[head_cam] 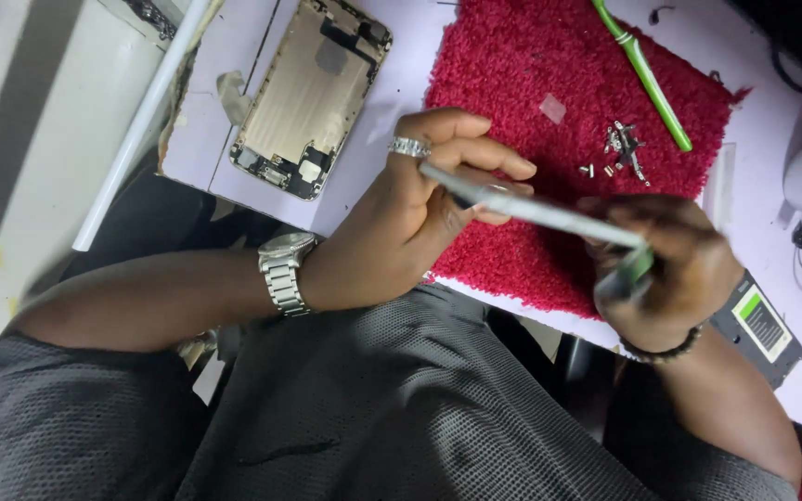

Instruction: Removing internal screws and extracting the motherboard from a mobile phone chassis using a precision screwdriver.

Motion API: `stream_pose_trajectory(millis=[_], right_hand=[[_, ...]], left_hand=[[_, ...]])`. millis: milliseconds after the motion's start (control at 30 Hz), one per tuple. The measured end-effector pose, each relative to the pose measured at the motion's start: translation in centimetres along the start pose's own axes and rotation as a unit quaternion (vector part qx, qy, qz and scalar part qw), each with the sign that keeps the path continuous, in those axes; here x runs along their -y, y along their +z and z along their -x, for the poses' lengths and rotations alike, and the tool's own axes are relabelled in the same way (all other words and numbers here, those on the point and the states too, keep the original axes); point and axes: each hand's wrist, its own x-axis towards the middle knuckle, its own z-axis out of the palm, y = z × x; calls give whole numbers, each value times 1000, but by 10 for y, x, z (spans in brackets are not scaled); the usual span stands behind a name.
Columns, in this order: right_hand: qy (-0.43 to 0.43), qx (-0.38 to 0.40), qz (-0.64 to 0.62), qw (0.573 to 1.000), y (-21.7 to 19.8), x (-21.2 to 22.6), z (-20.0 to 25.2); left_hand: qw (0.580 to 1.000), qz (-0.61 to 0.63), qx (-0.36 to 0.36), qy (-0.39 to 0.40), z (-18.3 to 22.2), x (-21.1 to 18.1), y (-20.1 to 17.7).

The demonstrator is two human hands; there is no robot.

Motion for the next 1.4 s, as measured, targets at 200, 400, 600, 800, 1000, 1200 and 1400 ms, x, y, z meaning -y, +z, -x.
stream_pose_trajectory(millis=[200,400,600,800,1000,1200,1400], right_hand=[[-302,4,-9,953,-5,-27,-5],[-191,8,-132,973,1,-38,17],[135,105,-138,975,1,2,-11],[78,218,-79,970,11,18,-18],[-3,97,-50,994,-26,16,-19],[-94,44,-74,992,-30,0,-27],[53,-154,-192,968,2,-24,28]], left_hand=[[987,-143,-6,-70,0,-1,-3],[991,-103,-15,-81,0,0,-2],[988,-112,-40,-95,-1,-2,7],[969,-228,37,-92,-1,-22,9],[819,-565,70,70,-15,-44,-24],[851,-506,74,122,3,-5,-10],[968,-250,24,-25,29,-16,-15]])
